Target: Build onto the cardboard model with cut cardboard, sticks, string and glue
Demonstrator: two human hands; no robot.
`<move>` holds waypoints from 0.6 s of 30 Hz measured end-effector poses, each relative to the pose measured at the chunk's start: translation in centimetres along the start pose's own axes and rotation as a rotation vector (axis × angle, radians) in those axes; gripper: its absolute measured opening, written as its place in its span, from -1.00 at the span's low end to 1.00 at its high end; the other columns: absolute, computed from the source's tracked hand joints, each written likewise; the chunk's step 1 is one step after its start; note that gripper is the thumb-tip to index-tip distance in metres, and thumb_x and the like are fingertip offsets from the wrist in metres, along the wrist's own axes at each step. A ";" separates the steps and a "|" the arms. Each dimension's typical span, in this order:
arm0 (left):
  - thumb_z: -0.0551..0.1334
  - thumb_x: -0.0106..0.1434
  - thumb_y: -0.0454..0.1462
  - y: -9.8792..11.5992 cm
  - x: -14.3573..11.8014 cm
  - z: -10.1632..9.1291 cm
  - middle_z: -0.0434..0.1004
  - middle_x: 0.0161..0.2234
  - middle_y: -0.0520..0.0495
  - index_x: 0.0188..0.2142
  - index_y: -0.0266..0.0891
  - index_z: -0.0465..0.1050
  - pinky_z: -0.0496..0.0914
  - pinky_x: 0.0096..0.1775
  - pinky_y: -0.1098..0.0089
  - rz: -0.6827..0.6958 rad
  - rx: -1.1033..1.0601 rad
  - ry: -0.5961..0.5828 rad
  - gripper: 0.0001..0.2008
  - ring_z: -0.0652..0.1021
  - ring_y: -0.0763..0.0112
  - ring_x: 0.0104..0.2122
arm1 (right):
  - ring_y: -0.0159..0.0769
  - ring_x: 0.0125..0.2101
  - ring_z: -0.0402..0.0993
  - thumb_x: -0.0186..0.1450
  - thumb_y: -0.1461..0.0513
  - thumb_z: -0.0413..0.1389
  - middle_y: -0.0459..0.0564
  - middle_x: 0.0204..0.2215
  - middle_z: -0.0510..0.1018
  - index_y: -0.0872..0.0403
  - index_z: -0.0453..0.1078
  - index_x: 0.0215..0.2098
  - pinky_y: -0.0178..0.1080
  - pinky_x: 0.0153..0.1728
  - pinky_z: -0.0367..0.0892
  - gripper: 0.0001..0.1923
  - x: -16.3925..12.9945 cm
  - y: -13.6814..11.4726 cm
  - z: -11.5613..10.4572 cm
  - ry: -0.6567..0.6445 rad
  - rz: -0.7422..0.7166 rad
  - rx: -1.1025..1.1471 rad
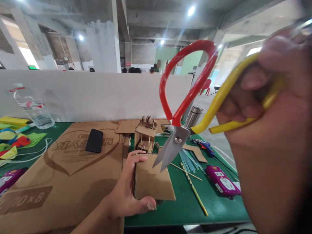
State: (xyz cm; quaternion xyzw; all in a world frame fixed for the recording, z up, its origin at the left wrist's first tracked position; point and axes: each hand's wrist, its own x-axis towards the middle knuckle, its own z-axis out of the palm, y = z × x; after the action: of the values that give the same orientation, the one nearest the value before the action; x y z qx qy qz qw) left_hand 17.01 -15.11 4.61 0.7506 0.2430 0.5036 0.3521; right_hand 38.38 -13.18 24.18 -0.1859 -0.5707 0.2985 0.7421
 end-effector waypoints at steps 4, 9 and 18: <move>0.33 0.08 0.21 0.0 0.0 0.0 0.13 0.09 -0.15 0.16 0.06 0.13 0.17 0.18 -0.10 0.015 0.002 0.002 -0.24 0.19 -0.08 0.20 | -0.50 -0.82 -0.08 0.33 0.40 -0.02 -0.22 -0.67 0.23 0.02 0.34 -0.50 -0.33 -0.88 -0.13 -0.71 -0.4 0.4 0.8 -0.015 0.007 0.067; 0.31 0.09 0.22 -0.1 0.1 0.1 0.16 0.07 -0.17 0.15 0.02 0.15 0.16 0.19 -0.13 0.023 0.010 0.014 -0.25 0.20 -0.09 0.20 | -0.52 -0.83 -0.10 0.36 0.42 -0.05 -0.24 -0.67 0.23 0.03 0.33 -0.53 -0.35 -0.90 -0.11 -0.66 -0.5 0.4 0.7 -0.010 -0.017 0.090; 0.30 0.11 0.22 0.0 0.2 0.1 0.16 0.08 -0.16 0.15 0.04 0.15 0.21 0.16 -0.08 0.023 0.013 0.008 -0.27 0.21 -0.06 0.19 | -0.51 -0.84 -0.08 0.31 0.35 0.05 -0.26 -0.66 0.22 0.01 0.35 -0.47 -0.29 -0.89 -0.13 -0.78 -0.6 0.8 0.1 -0.009 -0.018 0.090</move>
State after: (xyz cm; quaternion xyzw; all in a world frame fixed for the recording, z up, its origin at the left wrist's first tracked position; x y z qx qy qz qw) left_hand 17.15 -15.00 4.75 0.7536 0.2389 0.5090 0.3406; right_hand 37.96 -12.92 23.28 -0.1459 -0.5618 0.3180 0.7497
